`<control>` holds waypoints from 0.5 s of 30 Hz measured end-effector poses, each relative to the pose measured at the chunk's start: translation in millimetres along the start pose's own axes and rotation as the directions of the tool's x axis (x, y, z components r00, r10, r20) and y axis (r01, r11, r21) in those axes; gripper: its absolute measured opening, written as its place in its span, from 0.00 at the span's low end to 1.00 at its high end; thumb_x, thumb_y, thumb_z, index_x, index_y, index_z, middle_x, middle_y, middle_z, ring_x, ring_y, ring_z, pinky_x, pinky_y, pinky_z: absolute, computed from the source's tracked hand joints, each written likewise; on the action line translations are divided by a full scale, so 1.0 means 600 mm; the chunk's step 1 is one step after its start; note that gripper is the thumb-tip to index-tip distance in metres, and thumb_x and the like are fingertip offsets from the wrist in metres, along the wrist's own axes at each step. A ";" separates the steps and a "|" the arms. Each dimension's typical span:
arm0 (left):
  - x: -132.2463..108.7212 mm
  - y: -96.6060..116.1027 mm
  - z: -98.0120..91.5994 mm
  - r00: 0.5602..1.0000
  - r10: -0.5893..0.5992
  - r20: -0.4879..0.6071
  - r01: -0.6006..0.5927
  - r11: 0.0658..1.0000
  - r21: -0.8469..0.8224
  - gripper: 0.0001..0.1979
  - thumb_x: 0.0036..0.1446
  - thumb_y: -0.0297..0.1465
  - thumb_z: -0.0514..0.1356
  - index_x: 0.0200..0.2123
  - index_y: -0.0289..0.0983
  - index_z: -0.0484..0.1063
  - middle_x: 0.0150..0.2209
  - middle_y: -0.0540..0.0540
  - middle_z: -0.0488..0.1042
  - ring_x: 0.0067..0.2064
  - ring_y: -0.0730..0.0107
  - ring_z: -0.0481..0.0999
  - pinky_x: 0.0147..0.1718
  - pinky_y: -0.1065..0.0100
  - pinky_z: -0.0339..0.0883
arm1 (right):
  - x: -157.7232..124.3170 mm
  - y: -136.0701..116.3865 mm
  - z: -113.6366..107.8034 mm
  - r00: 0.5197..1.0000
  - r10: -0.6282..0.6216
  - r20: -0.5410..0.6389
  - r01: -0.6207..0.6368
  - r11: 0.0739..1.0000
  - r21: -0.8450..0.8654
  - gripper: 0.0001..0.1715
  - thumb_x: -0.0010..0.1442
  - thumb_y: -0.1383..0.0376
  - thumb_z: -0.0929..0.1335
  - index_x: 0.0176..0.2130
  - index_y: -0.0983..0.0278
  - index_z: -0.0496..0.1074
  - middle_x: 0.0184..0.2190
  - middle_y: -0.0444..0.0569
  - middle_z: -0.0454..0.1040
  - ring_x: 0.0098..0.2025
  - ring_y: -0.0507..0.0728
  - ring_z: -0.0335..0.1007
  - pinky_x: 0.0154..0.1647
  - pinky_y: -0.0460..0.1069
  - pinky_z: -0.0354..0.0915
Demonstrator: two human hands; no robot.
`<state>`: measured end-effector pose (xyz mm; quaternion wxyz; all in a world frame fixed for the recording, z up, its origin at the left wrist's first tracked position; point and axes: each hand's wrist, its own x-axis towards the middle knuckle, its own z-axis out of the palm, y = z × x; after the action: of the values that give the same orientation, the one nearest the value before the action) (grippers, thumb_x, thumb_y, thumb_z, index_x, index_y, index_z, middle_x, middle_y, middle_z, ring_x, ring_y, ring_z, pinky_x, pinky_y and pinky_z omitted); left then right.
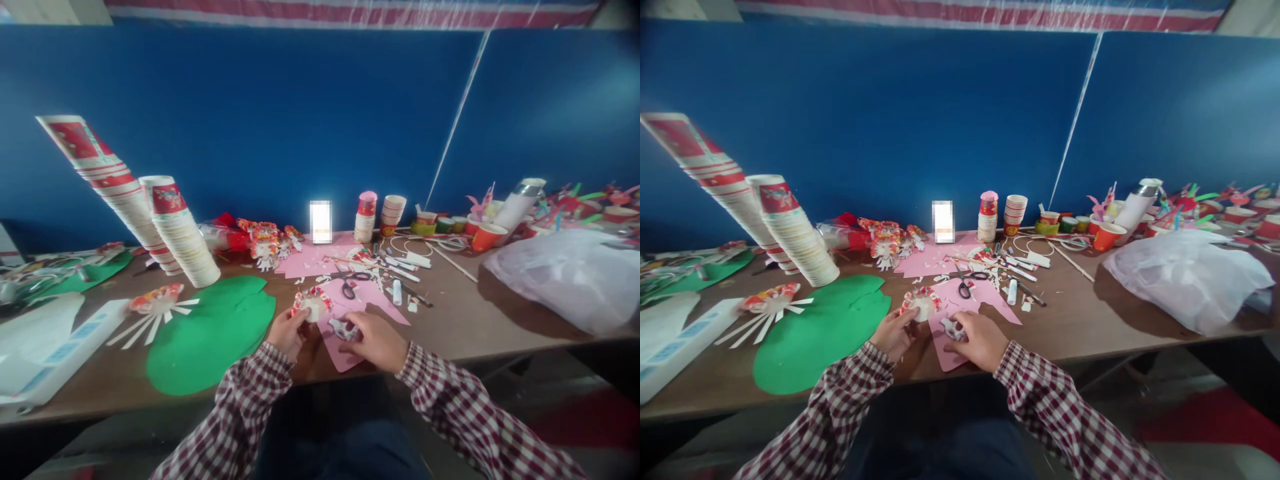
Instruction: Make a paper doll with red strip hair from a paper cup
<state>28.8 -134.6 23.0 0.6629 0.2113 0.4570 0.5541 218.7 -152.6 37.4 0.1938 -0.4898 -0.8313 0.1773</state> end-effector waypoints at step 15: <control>0.018 0.019 -0.014 0.997 0.062 -0.040 -0.056 0.988 0.142 0.08 0.41 0.22 0.63 0.28 0.31 0.68 0.24 0.48 0.72 0.20 0.80 0.68 0.16 0.78 0.63 | 0.038 0.039 0.010 0.993 0.116 0.036 -0.116 0.993 -0.021 0.19 0.42 0.54 0.70 0.31 0.64 0.65 0.25 0.42 0.68 0.28 0.53 0.64 0.28 0.46 0.55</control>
<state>15.0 -123.1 23.9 0.6195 0.2586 0.5031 0.5443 222.7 -122.5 24.2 0.1632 -0.5358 -0.8065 0.1894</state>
